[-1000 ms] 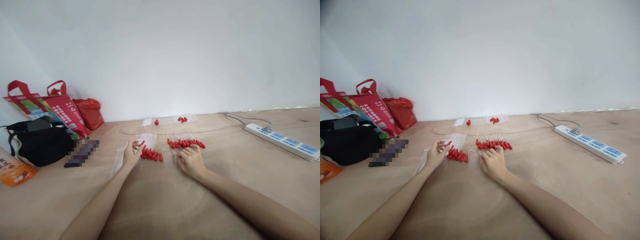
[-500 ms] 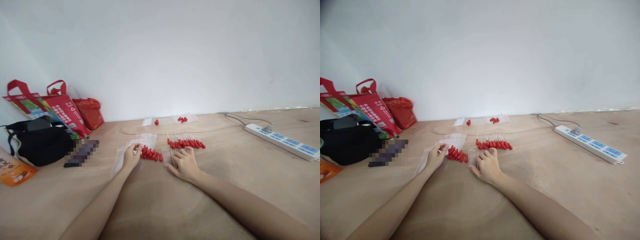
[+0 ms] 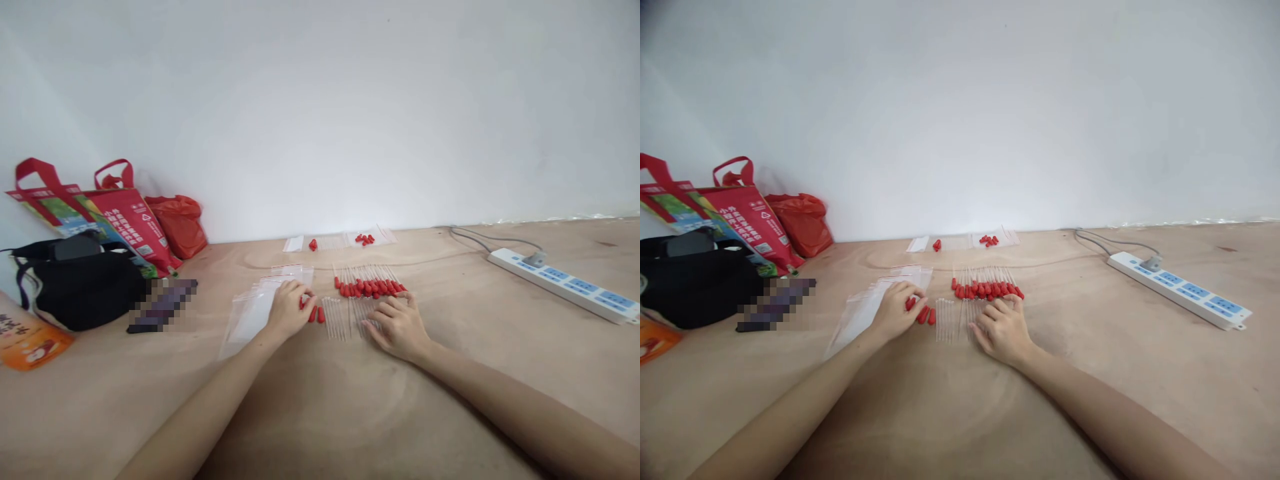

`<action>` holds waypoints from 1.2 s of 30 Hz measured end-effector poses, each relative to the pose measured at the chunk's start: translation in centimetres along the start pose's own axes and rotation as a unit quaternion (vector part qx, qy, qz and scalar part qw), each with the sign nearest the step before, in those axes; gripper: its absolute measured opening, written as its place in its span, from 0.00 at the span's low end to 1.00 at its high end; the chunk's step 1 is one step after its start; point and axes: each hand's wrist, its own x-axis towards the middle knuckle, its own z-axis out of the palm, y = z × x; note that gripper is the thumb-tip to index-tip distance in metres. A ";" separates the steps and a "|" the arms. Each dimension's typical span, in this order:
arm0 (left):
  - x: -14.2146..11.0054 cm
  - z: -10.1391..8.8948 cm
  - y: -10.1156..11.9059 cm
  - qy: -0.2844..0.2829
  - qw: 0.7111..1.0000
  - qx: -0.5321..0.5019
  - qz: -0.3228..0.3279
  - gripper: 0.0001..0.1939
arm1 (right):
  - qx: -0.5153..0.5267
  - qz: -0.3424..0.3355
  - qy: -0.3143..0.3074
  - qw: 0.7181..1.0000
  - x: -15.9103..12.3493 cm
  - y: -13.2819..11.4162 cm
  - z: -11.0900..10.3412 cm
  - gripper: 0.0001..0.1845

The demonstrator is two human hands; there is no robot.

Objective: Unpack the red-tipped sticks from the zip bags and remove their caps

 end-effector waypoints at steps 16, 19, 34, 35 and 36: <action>3.5 5.7 4.6 -0.048 0.997 0.050 -0.042 0.06 | 0.040 0.052 0.000 0.998 -0.9 0.5 -0.7 0.13; 3.0 5.0 4.4 -0.026 0.996 0.052 -0.061 0.05 | 0.044 0.058 0.009 0.997 -0.8 0.5 -0.7 0.13; -4.7 0.3 2.3 0.108 0.964 -0.004 0.244 0.02 | -0.008 -0.028 0.019 0.999 -0.6 -0.2 -1.0 0.22; -4.7 0.4 2.4 0.108 0.960 -0.006 0.258 0.01 | -0.006 -0.039 0.016 0.999 -0.5 -0.3 -0.9 0.21; -4.7 0.5 2.5 0.106 0.957 -0.008 0.270 0.01 | -0.002 -0.048 0.014 0.999 -0.5 -0.3 -0.8 0.20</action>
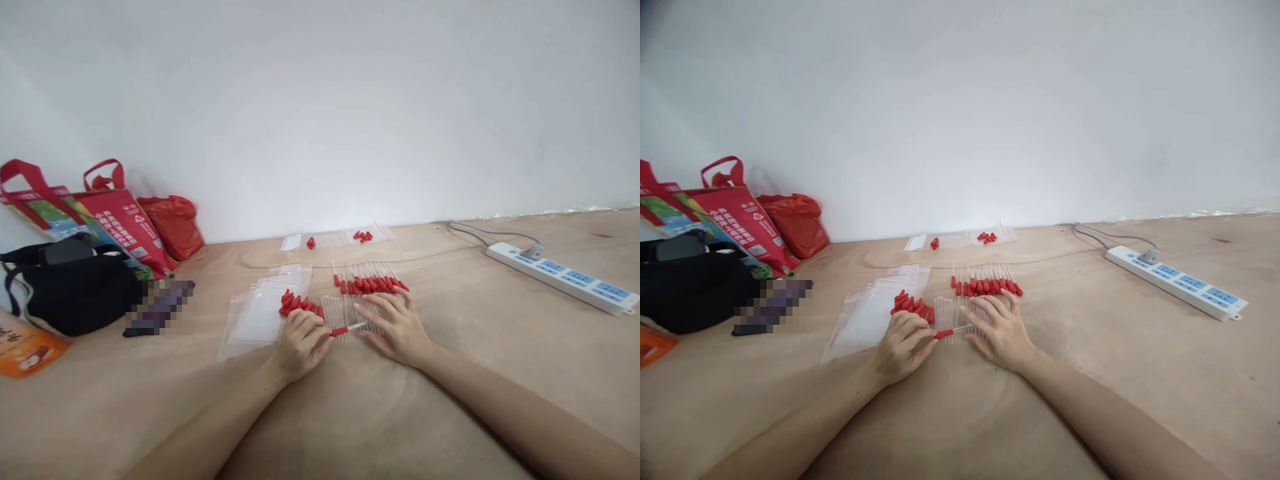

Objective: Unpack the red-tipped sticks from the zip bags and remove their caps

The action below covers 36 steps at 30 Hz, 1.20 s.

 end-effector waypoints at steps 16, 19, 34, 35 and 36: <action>0.5 0.8 0.7 -0.049 0.998 -0.033 0.005 0.07 | 0.042 -0.039 0.005 0.998 0.2 -1.1 0.3 0.08; 0.5 0.9 0.9 -0.048 0.998 -0.042 -0.001 0.07 | 0.039 -0.054 0.000 0.998 0.1 -1.3 0.5 0.08; -1.6 -0.7 -1.1 0.012 0.994 -0.065 -0.091 0.10 | 0.008 0.061 -0.030 0.998 -1.6 1.8 -0.9 0.12; -1.5 -0.6 -1.3 0.030 0.990 -0.057 -0.122 0.11 | 0.002 0.066 -0.033 0.997 -1.4 1.7 -0.7 0.13; -1.3 -0.7 -1.7 0.049 0.985 -0.043 -0.161 0.12 | -0.001 0.072 -0.035 0.997 -1.2 1.5 -0.6 0.14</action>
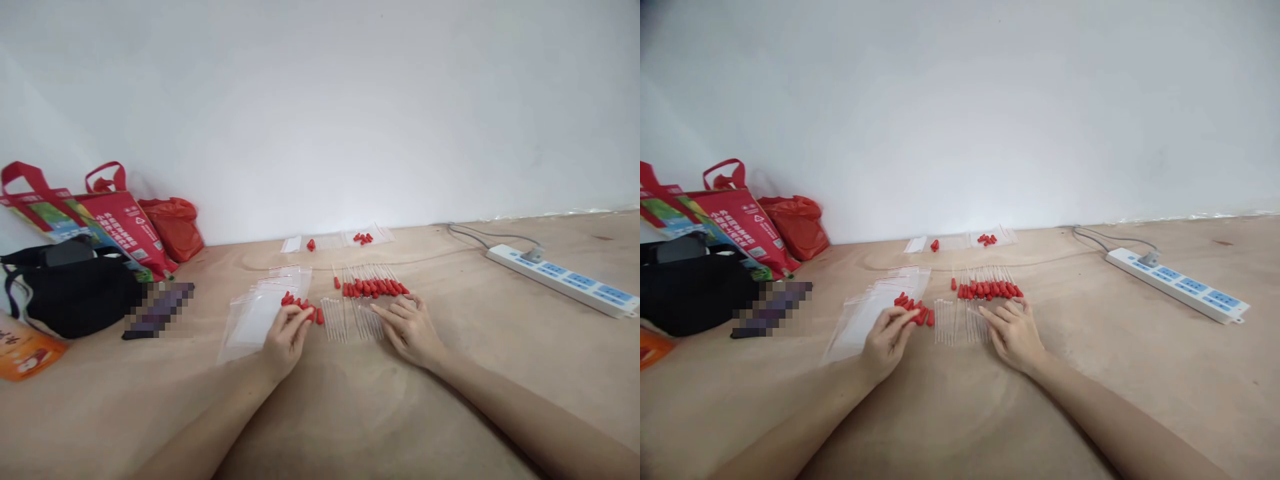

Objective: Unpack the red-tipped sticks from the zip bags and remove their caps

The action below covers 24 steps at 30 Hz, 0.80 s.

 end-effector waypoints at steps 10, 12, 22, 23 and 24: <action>0.9 -1.0 -7.7 0.027 0.942 0.001 -0.335 0.18 | -0.039 -0.036 0.052 0.997 2.9 -1.9 2.5 0.08; 0.6 -0.7 -8.1 0.003 0.939 -0.001 -0.344 0.17 | -0.063 -0.049 0.037 0.996 3.4 -2.5 3.0 0.09; 0.6 -1.1 -7.1 -0.058 0.944 0.006 -0.325 0.16 | -0.020 -0.020 -0.053 0.998 3.3 -3.8 3.0 0.20; 0.6 -1.3 -7.0 -0.058 0.945 0.011 -0.321 0.16 | -0.016 -0.019 -0.058 0.998 3.3 -3.8 2.9 0.23; 0.7 -1.4 -6.8 -0.056 0.946 0.016 -0.318 0.16 | -0.013 -0.018 -0.061 0.998 3.3 -3.8 2.8 0.25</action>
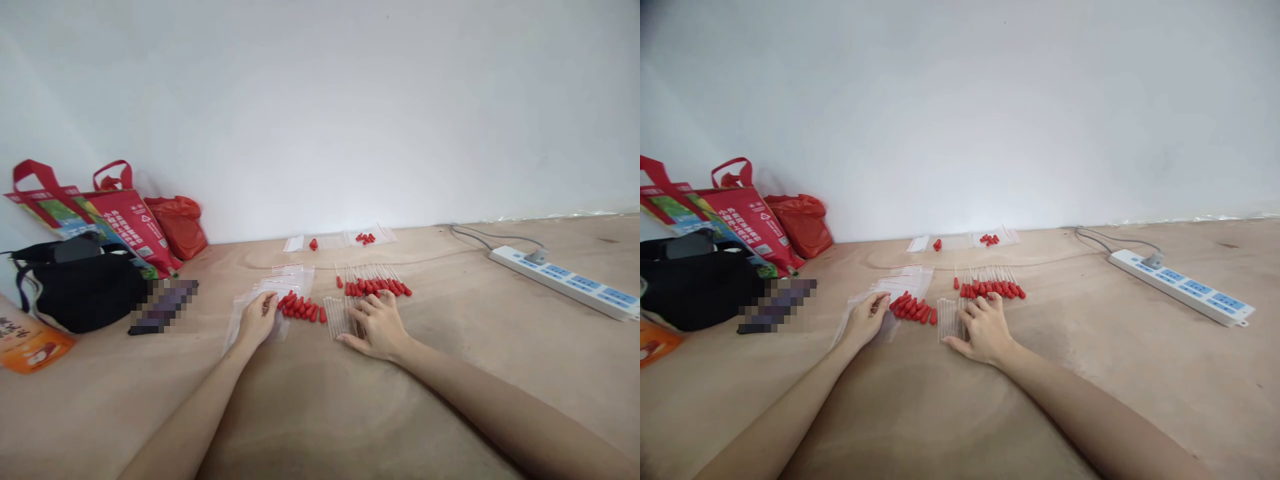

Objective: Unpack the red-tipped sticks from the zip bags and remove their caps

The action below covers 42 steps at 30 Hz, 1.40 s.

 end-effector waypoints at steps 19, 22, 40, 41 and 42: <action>5.6 9.5 11.5 -0.162 0.952 0.260 -0.002 0.17 | 0.045 0.035 0.092 0.994 -3.4 4.4 -2.3 0.13; 6.6 10.9 11.6 -0.167 0.947 0.270 -0.038 0.16 | 0.047 0.032 0.080 0.995 -3.4 4.3 -2.1 0.13; -4.4 2.8 7.1 -0.034 0.902 0.115 0.415 0.09 | 0.050 -0.017 0.103 0.993 -3.3 3.1 -2.2 0.22; -4.8 3.0 7.0 -0.025 0.898 0.101 0.428 0.09 | 0.049 -0.031 0.094 0.994 -3.2 2.8 -2.2 0.21; -5.1 3.2 7.1 -0.019 0.896 0.088 0.436 0.09 | 0.050 -0.044 0.087 0.994 -3.2 2.6 -2.2 0.21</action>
